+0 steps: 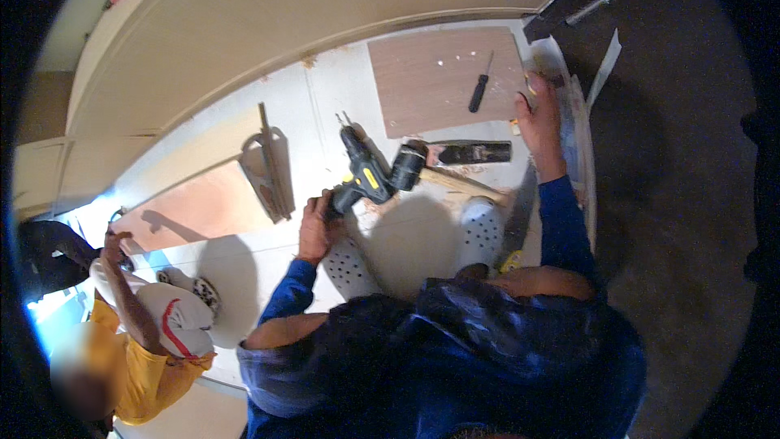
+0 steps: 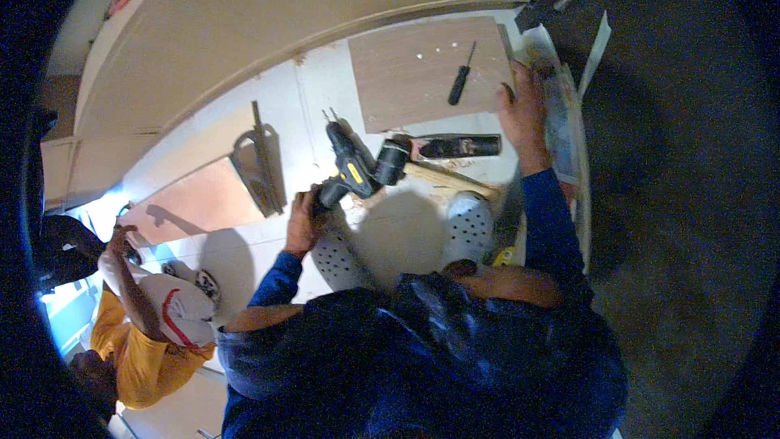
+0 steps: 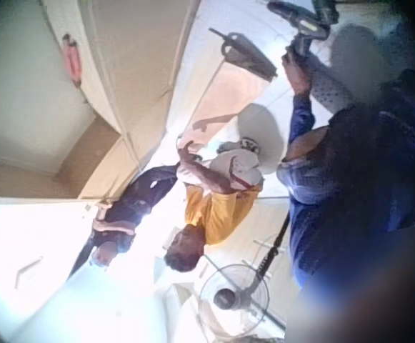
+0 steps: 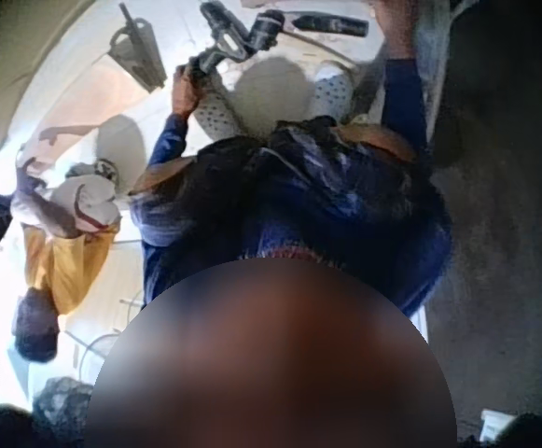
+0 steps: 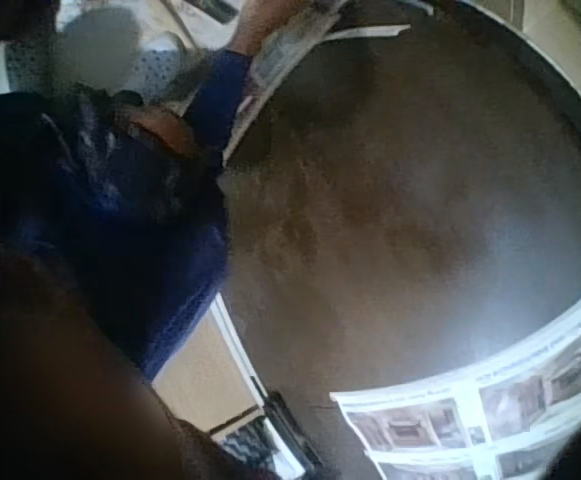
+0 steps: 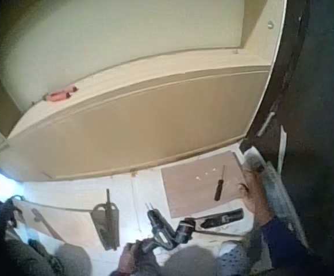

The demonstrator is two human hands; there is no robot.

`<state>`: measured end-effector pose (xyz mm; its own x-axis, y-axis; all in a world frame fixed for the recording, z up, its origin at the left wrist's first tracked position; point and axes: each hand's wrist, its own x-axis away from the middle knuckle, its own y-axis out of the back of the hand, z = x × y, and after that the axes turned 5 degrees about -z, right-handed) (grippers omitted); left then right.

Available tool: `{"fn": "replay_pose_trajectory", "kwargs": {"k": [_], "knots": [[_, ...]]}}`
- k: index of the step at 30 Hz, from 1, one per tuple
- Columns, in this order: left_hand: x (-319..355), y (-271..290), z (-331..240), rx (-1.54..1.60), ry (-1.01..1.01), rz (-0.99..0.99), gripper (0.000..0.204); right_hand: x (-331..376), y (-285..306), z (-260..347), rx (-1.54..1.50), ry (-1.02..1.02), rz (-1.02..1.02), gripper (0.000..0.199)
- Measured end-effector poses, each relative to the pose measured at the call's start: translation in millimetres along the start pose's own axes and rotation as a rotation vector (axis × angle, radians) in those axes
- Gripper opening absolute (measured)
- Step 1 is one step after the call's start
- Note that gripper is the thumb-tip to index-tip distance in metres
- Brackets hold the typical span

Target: The person assembles a wooden cabinet using a cordless drill and screws. They position a wooden panel, drill screws into it, and coordinate with two coworkers who assist by holding parts and handing over screws.

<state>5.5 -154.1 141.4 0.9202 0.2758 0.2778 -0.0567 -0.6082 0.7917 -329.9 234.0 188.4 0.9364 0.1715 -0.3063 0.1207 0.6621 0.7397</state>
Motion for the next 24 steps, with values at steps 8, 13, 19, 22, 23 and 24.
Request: {"fn": "replay_pose_trajectory", "kwargs": {"k": [8,13,19,22,23,24], "knots": [[5,4,-4,0.166,-0.035,-0.046,0.072,19,-25,114,0.176,0.658,0.527,0.09],[6,4,-3,0.15,0.047,-0.022,0.072,-7,-70,104,0.383,0.794,0.566,0.106],[6,-3,10,0.131,-0.014,-0.018,0.071,-13,-71,109,0.216,0.769,0.44,0.078],[8,-1,7,0.071,0.025,0.029,0.069,14,-51,125,0.023,0.62,0.472,0.067],[8,-2,3,-0.027,0.06,0.05,0.069,28,-44,130,-0.058,0.588,0.473,0.064],[7,-5,-1,-0.037,0.036,0.03,0.07,44,-40,137,-0.151,0.467,0.57,0.056]]}}
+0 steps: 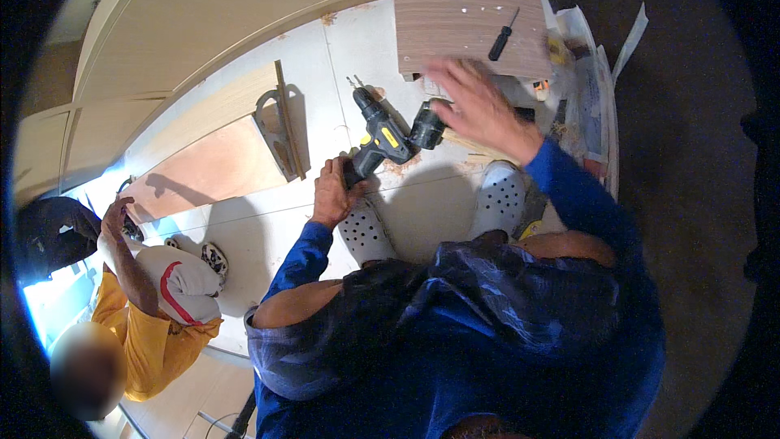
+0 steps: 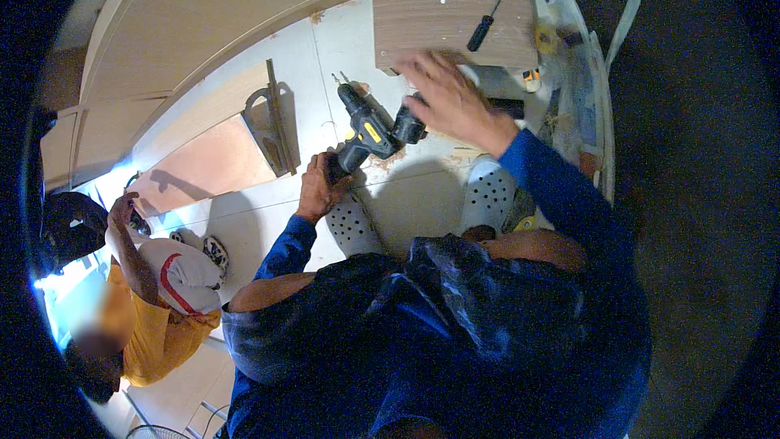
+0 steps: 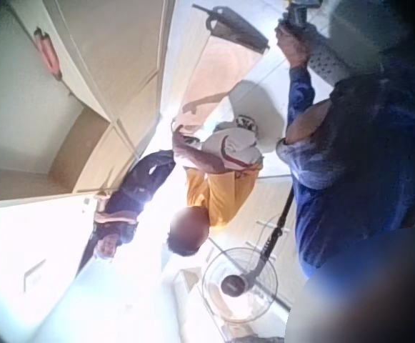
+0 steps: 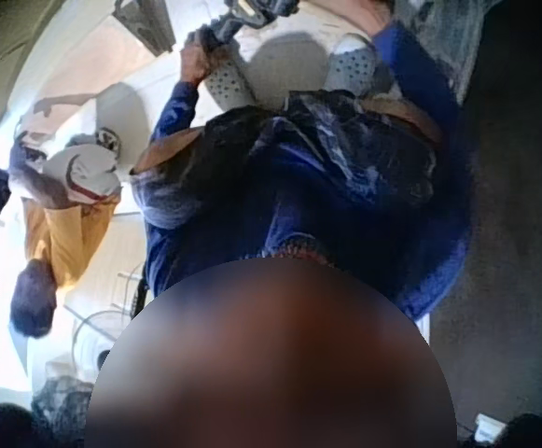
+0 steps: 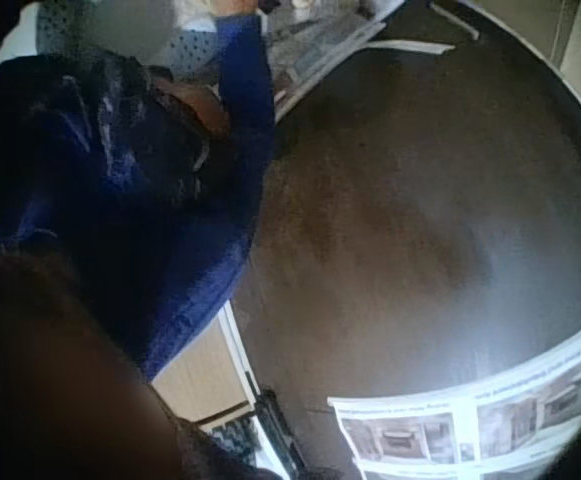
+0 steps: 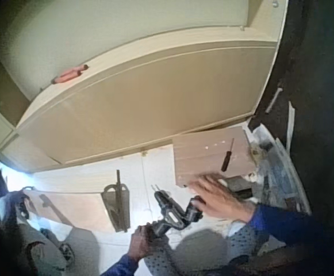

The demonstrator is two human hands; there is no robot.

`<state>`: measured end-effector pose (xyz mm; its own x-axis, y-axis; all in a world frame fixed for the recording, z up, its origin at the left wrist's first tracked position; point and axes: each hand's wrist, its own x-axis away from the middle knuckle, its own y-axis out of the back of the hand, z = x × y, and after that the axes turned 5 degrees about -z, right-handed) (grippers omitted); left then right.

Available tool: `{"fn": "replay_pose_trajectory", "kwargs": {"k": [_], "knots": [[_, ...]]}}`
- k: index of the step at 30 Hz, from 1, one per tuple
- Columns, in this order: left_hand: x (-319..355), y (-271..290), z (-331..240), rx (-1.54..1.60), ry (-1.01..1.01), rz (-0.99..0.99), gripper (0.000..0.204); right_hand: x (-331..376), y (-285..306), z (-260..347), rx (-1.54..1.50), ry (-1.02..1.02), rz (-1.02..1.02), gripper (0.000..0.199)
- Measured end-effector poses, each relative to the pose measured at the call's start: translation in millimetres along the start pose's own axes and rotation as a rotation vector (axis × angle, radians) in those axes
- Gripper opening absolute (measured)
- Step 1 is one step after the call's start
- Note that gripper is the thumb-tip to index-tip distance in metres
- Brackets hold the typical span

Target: The person assembles a wooden cabinet using a cordless drill and screws. They position a wooden panel, drill screws into it, and coordinate with two coworkers who assist by holding parts and handing over screws.

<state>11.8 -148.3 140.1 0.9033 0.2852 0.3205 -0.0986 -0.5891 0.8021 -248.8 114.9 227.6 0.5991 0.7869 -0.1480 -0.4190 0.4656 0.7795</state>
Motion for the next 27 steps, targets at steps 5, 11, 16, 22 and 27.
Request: {"fn": "replay_pose_trajectory", "kwargs": {"k": [5,11,16,22,27], "knots": [[-17,-14,-25,-0.078,-0.043,-0.037,0.075,53,-33,50,-0.4,-0.071,0.093,0.032],[-23,3,-34,0.013,0.086,0.03,0.065,96,-54,43,-0.368,-0.121,0.424,0.032],[-5,20,-52,0.001,0.06,-0.081,0.06,96,-55,41,-0.409,-0.215,0.388,0.029],[11,34,-65,0.172,-0.018,-0.29,0.047,71,-45,56,-0.51,-0.356,-0.076,0.045],[22,27,-64,0.212,-0.114,-0.312,0.048,63,-58,63,-0.793,-0.349,0.223,0.067]]}}
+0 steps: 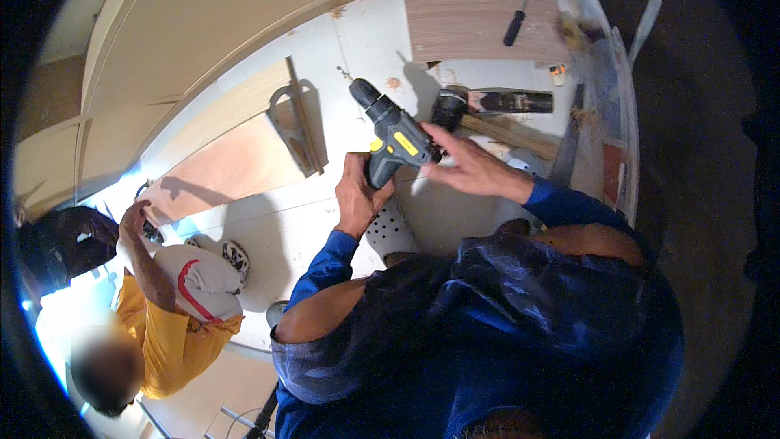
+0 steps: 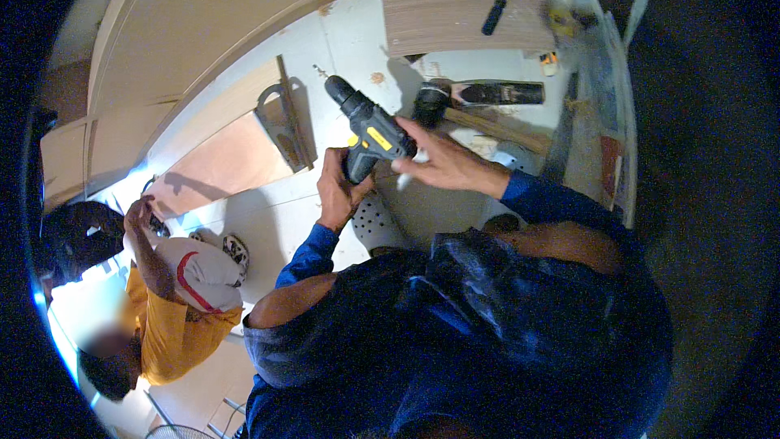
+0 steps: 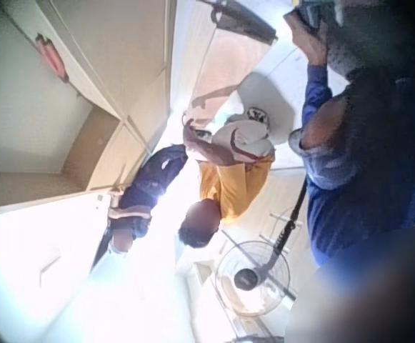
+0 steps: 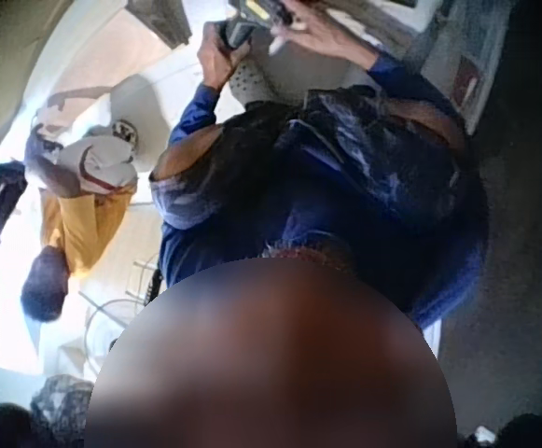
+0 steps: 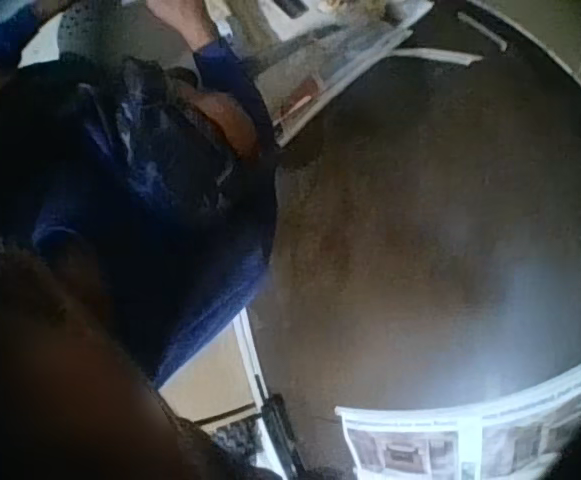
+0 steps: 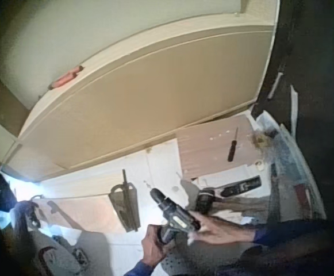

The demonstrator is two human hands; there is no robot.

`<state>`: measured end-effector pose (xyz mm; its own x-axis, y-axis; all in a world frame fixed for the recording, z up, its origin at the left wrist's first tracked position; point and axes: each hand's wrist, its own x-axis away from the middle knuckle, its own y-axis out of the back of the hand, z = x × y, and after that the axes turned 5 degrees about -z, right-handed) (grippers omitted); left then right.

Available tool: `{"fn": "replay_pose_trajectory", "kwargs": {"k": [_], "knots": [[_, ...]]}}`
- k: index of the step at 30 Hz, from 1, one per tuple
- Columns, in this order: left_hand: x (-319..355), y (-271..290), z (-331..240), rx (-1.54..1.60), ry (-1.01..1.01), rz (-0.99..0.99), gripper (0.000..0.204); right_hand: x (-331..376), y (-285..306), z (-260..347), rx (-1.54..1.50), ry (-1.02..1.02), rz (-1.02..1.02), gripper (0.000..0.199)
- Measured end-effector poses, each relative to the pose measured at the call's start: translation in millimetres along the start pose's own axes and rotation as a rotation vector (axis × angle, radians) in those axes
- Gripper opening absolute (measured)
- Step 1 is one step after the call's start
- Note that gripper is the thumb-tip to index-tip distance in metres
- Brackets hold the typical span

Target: The person assembles a wooden cabinet using a cordless drill and screws. They position a wooden panel, drill screws into it, and coordinate with two coworkers who assist by holding parts and handing over screws.

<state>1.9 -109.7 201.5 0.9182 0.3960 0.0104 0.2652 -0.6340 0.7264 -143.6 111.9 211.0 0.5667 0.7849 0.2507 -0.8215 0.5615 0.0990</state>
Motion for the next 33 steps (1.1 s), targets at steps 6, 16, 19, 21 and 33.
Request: {"fn": "replay_pose_trajectory", "kwargs": {"k": [6,16,19,21,33], "knots": [[15,-4,16,0.29,0.107,0.088,0.053,2,-5,-12,-0.054,0.124,-0.078,0.081],[13,-19,33,-0.134,0.076,0.212,0.057,27,-25,-66,0.417,0.019,0.141,0.083],[11,-28,46,-0.022,0.111,0.188,0.056,21,-12,-63,0.504,0.121,0.116,0.066],[9,-37,54,0.067,0.087,0.146,0.053,10,-3,-55,0.866,0.463,0.032,0.059],[-12,-52,85,-0.041,-0.071,0.12,0.061,-48,-7,-83,1.226,0.453,-0.267,0.024]]}}
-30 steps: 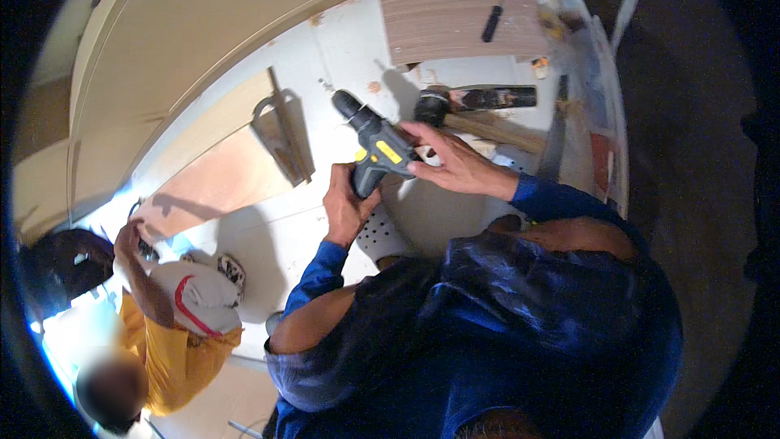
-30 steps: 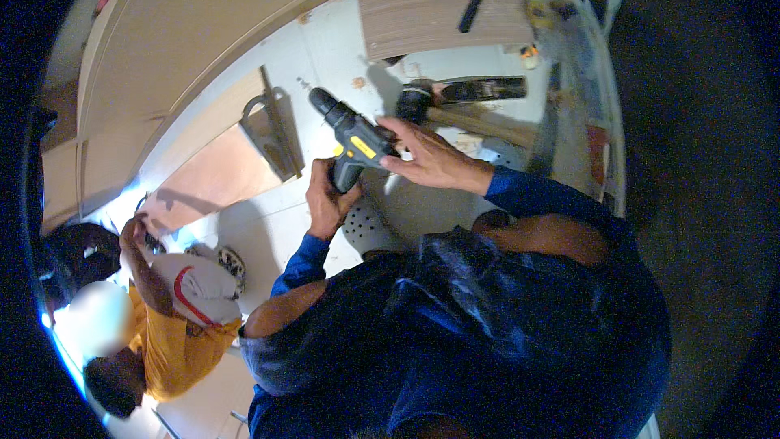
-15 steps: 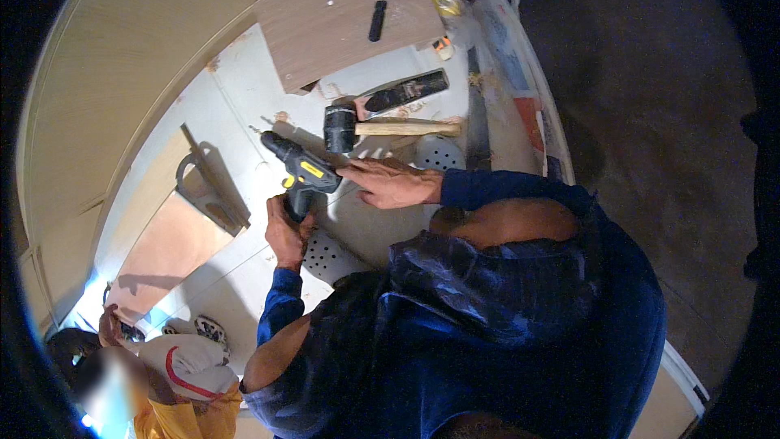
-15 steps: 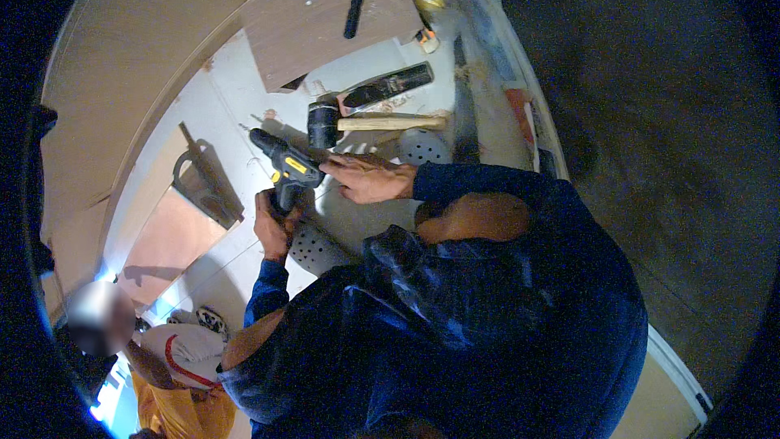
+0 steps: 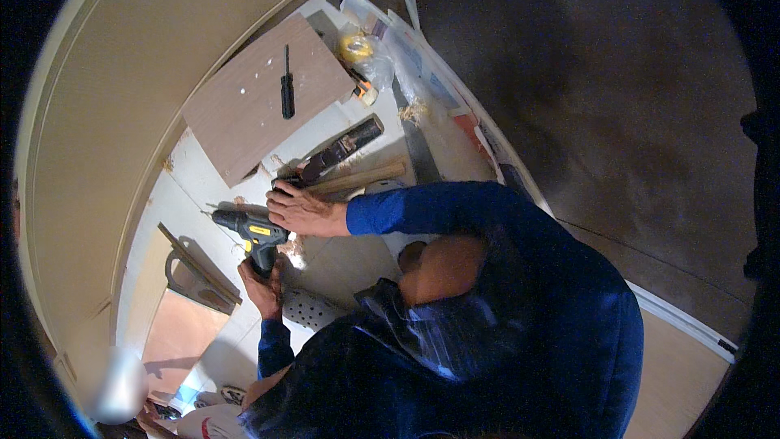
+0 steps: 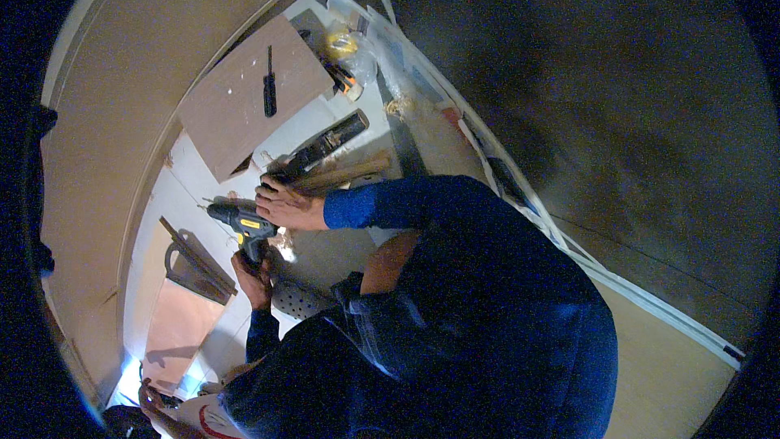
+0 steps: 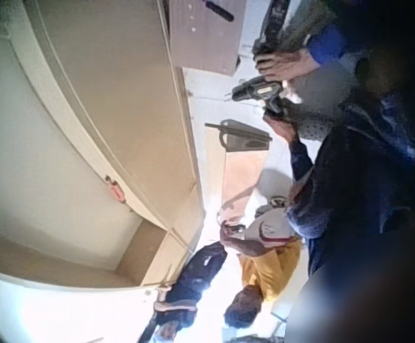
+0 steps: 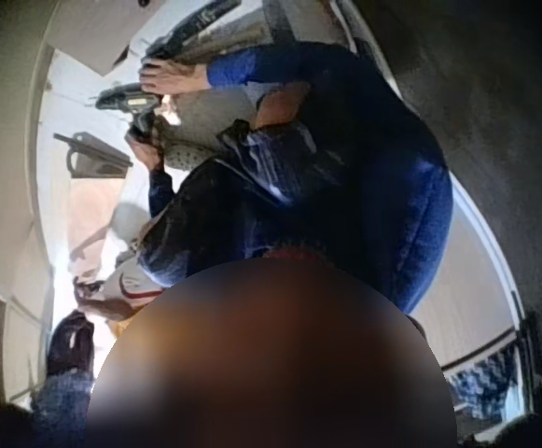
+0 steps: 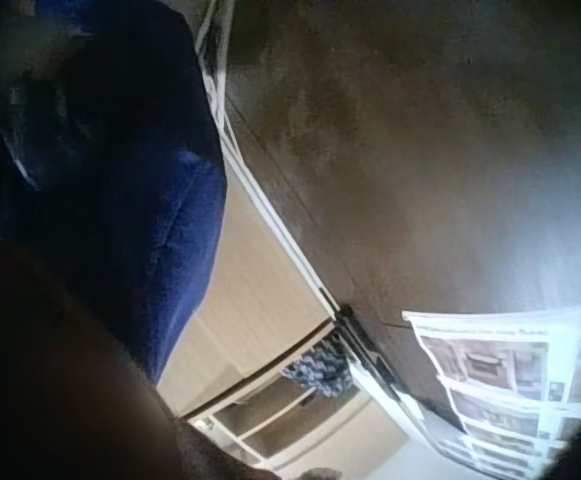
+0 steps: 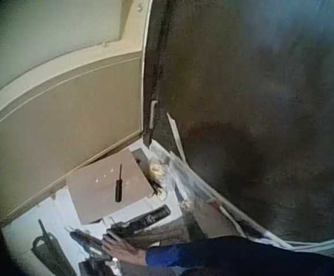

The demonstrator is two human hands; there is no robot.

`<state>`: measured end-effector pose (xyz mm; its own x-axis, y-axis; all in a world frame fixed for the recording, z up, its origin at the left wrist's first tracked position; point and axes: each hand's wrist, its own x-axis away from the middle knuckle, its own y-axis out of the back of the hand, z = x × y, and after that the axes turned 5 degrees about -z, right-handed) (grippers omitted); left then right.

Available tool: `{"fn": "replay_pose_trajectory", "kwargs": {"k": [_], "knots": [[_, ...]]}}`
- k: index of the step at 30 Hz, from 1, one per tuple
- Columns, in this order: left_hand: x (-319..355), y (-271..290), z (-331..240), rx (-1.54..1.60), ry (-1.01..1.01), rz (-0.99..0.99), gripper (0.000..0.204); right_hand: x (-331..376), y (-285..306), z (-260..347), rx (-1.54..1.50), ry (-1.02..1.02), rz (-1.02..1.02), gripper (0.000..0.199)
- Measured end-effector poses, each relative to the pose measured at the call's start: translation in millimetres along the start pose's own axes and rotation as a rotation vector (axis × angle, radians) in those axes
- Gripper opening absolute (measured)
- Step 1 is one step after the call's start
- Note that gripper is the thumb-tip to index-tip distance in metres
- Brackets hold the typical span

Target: The person assembles a wooden cabinet using a cordless drill and screws. They position a wooden panel, drill screws into it, and coordinate with two coworkers who assist by holding parts and handing over screws.

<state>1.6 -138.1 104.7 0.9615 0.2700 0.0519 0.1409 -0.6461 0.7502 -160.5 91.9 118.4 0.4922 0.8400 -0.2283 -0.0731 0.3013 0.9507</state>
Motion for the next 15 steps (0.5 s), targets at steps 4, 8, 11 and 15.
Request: {"fn": "replay_pose_trajectory", "kwargs": {"k": [4,8,11,15], "knots": [[-2,4,-11,0.391,0.224,0.126,0.061,0,6,-5,0.017,-0.044,-0.016,0.024],[-4,16,-24,0.232,0.215,0.202,0.07,3,10,-9,0.044,-0.094,0.033,0.022],[-1,18,-26,0.309,0.237,0.23,0.07,5,5,-17,-0.052,-0.125,0.042,0.023],[4,18,-14,0.365,0.198,0.322,0.067,4,18,-22,-0.039,-0.092,0.002,0.022]]}}
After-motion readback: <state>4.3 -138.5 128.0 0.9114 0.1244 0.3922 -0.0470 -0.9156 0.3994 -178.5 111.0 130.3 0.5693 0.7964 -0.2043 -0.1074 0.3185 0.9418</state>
